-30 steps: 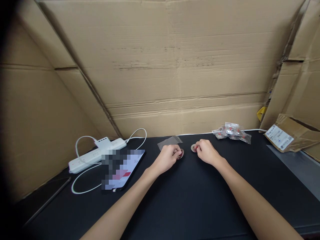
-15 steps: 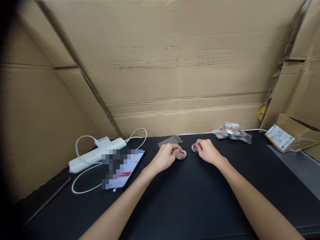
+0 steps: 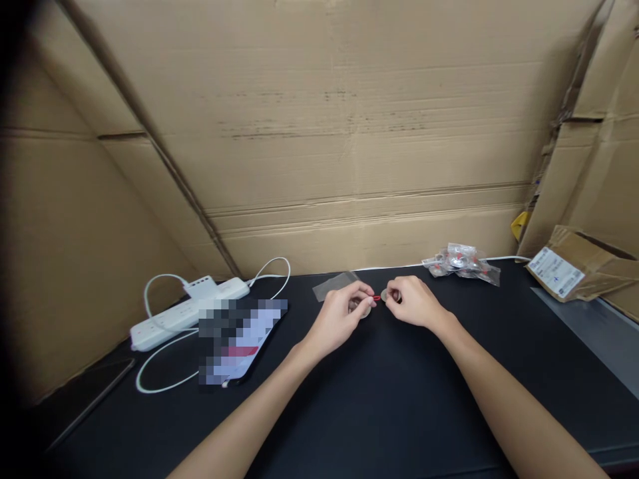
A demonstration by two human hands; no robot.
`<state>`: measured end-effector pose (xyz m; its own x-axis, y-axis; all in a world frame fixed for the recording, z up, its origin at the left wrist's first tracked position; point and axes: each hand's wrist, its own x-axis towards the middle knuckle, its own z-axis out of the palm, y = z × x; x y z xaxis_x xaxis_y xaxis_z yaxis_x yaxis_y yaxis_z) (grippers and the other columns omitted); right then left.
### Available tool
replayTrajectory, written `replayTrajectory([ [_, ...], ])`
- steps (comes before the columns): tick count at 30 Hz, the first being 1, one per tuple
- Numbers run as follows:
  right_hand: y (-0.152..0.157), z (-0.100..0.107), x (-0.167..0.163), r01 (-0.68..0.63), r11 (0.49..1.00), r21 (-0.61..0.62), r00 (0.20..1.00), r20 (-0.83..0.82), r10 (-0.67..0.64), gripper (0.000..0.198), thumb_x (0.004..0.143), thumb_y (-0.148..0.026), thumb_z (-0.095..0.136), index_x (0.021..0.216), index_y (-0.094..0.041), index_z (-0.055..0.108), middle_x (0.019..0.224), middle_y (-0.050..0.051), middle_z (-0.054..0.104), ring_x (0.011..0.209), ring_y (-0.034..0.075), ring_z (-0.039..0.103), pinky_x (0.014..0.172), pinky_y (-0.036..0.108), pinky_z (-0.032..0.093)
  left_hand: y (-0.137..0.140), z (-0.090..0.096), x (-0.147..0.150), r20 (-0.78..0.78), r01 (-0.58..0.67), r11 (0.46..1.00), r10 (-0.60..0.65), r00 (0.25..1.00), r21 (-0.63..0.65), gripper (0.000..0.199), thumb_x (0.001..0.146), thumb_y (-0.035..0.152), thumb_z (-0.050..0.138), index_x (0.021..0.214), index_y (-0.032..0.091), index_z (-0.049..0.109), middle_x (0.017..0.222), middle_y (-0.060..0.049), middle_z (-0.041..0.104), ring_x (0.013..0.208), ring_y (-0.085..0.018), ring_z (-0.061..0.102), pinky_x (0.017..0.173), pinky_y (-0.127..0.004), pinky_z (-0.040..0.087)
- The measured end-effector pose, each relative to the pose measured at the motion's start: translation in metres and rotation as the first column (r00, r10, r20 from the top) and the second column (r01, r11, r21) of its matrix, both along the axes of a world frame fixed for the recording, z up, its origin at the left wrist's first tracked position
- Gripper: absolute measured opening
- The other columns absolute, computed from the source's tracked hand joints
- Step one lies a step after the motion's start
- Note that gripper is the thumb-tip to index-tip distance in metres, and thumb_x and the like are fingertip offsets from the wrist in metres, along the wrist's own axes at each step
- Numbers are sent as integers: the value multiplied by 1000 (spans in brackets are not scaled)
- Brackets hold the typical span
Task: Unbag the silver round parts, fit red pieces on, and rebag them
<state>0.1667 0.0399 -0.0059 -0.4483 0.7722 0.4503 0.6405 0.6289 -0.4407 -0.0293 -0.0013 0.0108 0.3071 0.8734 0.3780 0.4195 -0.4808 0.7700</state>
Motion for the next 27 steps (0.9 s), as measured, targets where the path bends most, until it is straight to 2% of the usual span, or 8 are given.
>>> replayTrajectory([
  [2, 1, 1, -2, 27, 1000, 3, 997, -78, -26, 15, 81, -21, 56, 69, -17, 65, 64, 1, 60, 57, 12, 50, 57, 24, 36, -1, 1, 1, 52, -19, 1000, 19, 998, -4, 12, 89, 26, 52, 90, 18, 61, 82, -5, 71, 69, -15, 65, 62, -24, 49],
  [4, 1, 3, -7, -1, 997, -77, 971, -237, -17, 18, 84, -28, 57, 74, -17, 67, 66, 2, 62, 59, 12, 52, 58, 25, 39, -1, 2, 0, 119, -42, 999, 44, 992, -14, 14, 90, 29, 51, 92, 18, 59, 82, -5, 71, 66, -14, 65, 60, -23, 49],
  [8, -6, 10, -21, -287, 912, -293, 774, -631, 41, 25, 80, -39, 66, 90, -16, 68, 72, 3, 65, 59, 12, 56, 57, 26, 44, 3, 3, -1, 291, -53, 997, 69, 954, -65, 21, 90, 36, 53, 101, 18, 55, 80, -5, 70, 58, -13, 62, 52, -22, 46],
  [11, -12, 13, -30, -387, 864, -321, 677, -736, 29, 31, 74, -39, 73, 95, -16, 69, 68, 1, 63, 53, 10, 52, 52, 24, 42, 6, 2, 1, 416, -15, 992, 67, 907, -127, 29, 87, 39, 57, 105, 16, 52, 72, -3, 67, 53, -13, 60, 49, -22, 46],
  [15, -14, 7, -37, -377, 871, -313, 607, -795, -23, 30, 72, -38, 75, 92, -16, 72, 68, 2, 65, 49, 8, 48, 48, 24, 38, 7, 0, 3, 475, 55, 984, 33, 880, -172, 32, 86, 40, 59, 105, 15, 53, 65, -1, 63, 52, -13, 60, 49, -23, 47],
  [21, -18, 8, -41, -309, 893, -327, 535, -836, -121, 28, 71, -37, 76, 88, -16, 73, 59, 0, 62, 48, 9, 47, 45, 23, 37, 5, -1, 4, 383, 62, 981, 13, 924, -184, 34, 89, 44, 53, 108, 16, 55, 77, -5, 68, 56, -13, 61, 49, -22, 46],
  [24, -20, 15, -41, -283, 899, -335, 449, -874, -185, 25, 69, -38, 77, 79, -16, 70, 63, 2, 64, 53, 11, 54, 48, 23, 43, 8, 0, -2, 227, -99, 989, 122, 966, -107, 32, 93, 43, 45, 105, 17, 59, 82, -6, 70, 65, -15, 64, 56, -24, 47],
  [27, -19, 18, -38, -322, 872, -369, 362, -899, -247, 29, 66, -39, 78, 74, -16, 63, 74, 6, 69, 59, 15, 64, 55, 27, 52, 13, -1, -13, -65, -268, 960, 273, 960, 83, 25, 94, 31, 43, 96, 19, 64, 83, -6, 70, 79, -19, 65, 71, -29, 47],
])
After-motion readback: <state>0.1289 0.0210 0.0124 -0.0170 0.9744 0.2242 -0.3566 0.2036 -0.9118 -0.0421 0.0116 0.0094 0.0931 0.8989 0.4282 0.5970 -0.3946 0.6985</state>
